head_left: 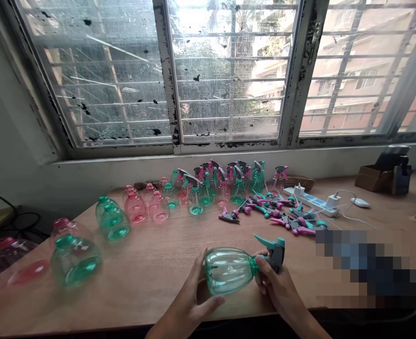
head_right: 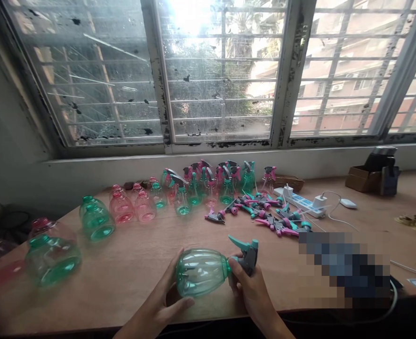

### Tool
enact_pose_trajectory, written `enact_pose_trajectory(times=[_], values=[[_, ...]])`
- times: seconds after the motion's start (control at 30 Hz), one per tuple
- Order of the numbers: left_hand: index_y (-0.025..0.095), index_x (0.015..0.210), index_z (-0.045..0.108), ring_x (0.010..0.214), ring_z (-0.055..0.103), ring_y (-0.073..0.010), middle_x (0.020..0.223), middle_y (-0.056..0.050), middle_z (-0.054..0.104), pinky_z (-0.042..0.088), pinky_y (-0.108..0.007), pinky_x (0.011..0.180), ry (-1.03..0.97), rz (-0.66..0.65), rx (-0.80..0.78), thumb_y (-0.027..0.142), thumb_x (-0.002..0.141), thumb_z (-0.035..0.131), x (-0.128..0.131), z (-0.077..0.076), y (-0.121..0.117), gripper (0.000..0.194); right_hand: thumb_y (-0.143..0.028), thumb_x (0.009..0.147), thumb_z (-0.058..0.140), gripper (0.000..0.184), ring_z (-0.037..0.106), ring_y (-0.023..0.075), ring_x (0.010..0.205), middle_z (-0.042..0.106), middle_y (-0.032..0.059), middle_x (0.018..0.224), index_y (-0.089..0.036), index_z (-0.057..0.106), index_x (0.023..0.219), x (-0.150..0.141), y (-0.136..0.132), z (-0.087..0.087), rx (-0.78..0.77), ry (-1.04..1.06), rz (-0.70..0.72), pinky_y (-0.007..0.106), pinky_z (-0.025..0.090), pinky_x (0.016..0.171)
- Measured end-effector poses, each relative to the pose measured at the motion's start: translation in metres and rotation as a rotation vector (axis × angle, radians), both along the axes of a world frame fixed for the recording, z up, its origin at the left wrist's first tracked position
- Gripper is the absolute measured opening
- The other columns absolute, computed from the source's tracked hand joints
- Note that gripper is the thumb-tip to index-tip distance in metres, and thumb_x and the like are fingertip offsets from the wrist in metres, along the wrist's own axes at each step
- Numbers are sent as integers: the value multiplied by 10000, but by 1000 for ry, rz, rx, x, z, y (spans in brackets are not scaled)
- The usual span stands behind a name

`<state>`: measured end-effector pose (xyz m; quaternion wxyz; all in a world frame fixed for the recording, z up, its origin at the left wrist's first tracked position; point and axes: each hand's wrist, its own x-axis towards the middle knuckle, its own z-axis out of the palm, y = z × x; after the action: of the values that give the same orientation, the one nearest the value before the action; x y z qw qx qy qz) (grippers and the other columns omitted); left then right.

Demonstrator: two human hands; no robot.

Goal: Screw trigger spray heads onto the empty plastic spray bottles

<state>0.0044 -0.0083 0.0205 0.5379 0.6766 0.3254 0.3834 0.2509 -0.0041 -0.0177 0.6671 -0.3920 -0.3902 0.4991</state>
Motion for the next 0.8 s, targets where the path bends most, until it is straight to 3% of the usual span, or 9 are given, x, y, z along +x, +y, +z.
enact_pose_trajectory(times=[0.1, 0.23, 0.33, 0.53, 0.67, 0.8], values=[[417, 1608, 178, 1465, 451, -326, 1672, -50, 359, 354, -441, 1226, -1, 17, 51, 469, 925, 712, 0, -5, 3, 869, -553, 824, 792, 393, 392, 83, 430, 487, -93, 506, -204, 618, 872, -1, -2, 4, 4, 3, 7, 168, 299, 371], [394, 1622, 120, 1418, 513, -315, 1593, -81, 483, 347, -450, 1227, -24, -20, 25, 469, 914, 727, 1, -3, 2, 935, -550, 815, 800, 392, 385, 90, 428, 488, -92, 501, -208, 615, 869, -2, -2, 6, -2, 15, 0, 178, 289, 369], [367, 1630, 89, 1457, 469, -329, 1638, -87, 427, 331, -458, 1238, -50, -36, -25, 444, 898, 756, 2, 2, -1, 994, -555, 803, 807, 400, 401, 99, 420, 508, -84, 505, -210, 615, 866, -3, -2, 6, -12, 14, -3, 193, 289, 374], [331, 1619, 218, 1554, 288, -349, 1690, -61, 339, 271, -472, 1276, -26, -5, -21, 433, 938, 708, 2, 9, -4, 845, -538, 859, 762, 362, 379, 89, 414, 480, -98, 484, -211, 609, 883, 0, -2, 2, 10, -24, 26, 191, 274, 389], [390, 1613, 194, 1512, 373, -340, 1709, -50, 286, 335, -448, 1241, -2, 29, 41, 467, 931, 703, 2, 4, -2, 854, -542, 860, 761, 369, 393, 87, 420, 503, -92, 495, -215, 597, 906, 0, -2, 1, 0, -22, 37, 183, 287, 386], [402, 1616, 151, 1459, 462, -325, 1644, -84, 404, 334, -464, 1233, -48, -6, -11, 459, 927, 717, 3, 4, -2, 894, -560, 842, 772, 397, 401, 82, 426, 506, -90, 488, -208, 601, 910, 0, -2, 2, -4, -18, 34, 168, 294, 381]])
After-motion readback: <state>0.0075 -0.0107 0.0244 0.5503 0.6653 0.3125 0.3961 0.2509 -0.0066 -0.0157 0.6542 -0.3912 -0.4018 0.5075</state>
